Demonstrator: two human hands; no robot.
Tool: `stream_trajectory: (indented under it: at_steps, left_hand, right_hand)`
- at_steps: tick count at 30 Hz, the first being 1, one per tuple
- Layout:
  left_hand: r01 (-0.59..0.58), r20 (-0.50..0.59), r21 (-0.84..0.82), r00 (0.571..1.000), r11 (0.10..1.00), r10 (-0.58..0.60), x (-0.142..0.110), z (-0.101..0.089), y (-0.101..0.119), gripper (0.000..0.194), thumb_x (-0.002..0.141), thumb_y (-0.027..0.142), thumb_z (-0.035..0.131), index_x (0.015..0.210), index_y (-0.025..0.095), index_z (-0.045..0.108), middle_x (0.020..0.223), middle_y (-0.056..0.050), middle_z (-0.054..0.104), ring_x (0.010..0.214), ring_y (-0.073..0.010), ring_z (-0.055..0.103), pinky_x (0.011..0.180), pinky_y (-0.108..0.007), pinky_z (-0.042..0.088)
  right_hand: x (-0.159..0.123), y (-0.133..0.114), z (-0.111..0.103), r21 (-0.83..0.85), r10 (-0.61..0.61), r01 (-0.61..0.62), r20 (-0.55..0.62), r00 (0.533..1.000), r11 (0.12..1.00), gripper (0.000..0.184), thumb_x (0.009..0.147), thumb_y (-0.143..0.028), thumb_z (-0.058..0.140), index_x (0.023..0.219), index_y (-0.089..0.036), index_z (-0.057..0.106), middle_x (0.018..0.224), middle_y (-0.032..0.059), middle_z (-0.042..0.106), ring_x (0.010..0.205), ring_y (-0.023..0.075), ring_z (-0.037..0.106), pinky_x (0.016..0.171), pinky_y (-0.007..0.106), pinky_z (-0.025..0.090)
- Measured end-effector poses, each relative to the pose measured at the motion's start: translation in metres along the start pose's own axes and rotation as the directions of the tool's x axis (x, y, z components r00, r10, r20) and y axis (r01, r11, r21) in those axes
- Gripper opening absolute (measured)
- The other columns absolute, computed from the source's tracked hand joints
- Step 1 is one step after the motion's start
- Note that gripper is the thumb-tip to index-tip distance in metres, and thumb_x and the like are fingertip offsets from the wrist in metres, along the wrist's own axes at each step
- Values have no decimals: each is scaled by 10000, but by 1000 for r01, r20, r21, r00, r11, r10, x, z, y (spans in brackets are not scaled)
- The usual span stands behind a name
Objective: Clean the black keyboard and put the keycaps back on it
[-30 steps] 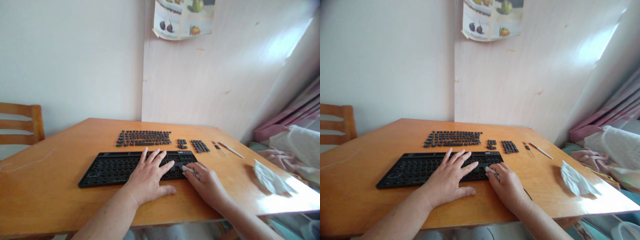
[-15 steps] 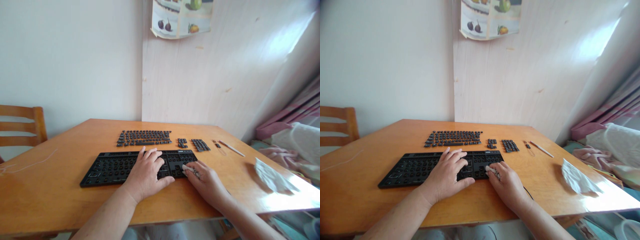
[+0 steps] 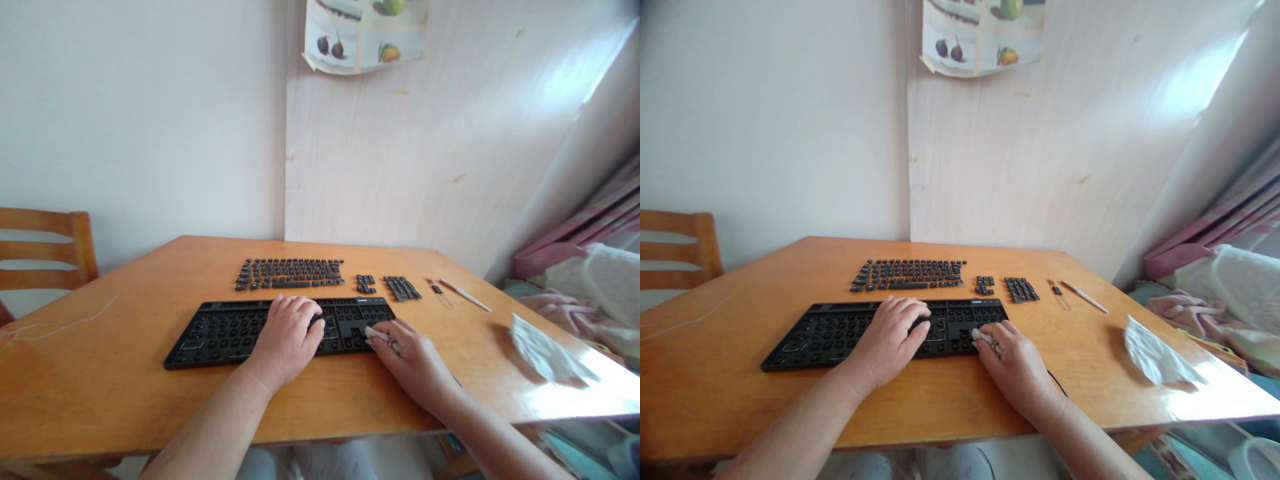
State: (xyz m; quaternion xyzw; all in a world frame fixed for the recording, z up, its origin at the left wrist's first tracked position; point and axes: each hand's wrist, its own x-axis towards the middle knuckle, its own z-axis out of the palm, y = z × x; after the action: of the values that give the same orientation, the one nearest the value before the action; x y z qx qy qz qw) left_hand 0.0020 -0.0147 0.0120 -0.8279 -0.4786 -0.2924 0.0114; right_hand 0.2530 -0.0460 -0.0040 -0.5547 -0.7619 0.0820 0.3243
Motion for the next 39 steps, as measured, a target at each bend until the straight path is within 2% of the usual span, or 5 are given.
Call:
stream_trajectory:
  at_steps: [4,10,15,25,39]
  left_hand:
    - [33,-22,-14,999,999,-33,1,0,-3,202,845,163,447,876,221,637,935,-34,657,961,-213,555,1018,-443,342]
    - [-9,21,-26,1000,1000,10,0,1,-3,167,796,154,501,779,236,646,883,-19,664,940,-219,557,1008,-453,347]
    - [40,-18,10,999,999,-40,1,3,-3,209,875,311,495,983,220,649,1025,-60,660,1014,-242,563,985,-444,367]
    - [39,44,82,998,996,-43,-1,14,-4,798,758,790,405,1263,190,555,1369,-148,519,1285,-335,425,1106,-538,211]
    - [31,89,103,995,994,-41,-2,19,-8,915,659,860,431,1302,216,526,1434,-169,463,1350,-360,360,1121,-593,141]
  right_hand:
    - [0,0,1,-8,-3,2,-8,1000,1000,250,908,-402,493,959,-235,672,863,36,641,783,175,607,732,286,453]
    - [0,0,0,-2,-6,6,-5,1000,1000,245,904,-400,497,953,-235,672,859,36,642,775,175,610,735,286,457]
    - [2,1,-2,40,-3,4,-5,1000,999,245,898,-399,502,914,-226,674,833,33,650,782,177,611,726,285,457]
    - [23,-7,-9,139,66,-59,-48,997,989,292,878,-446,514,850,-198,665,765,25,668,726,168,605,650,267,446]
    - [48,-34,10,-134,-121,147,186,975,980,167,879,-291,527,862,-209,672,838,47,615,781,160,596,728,265,419]
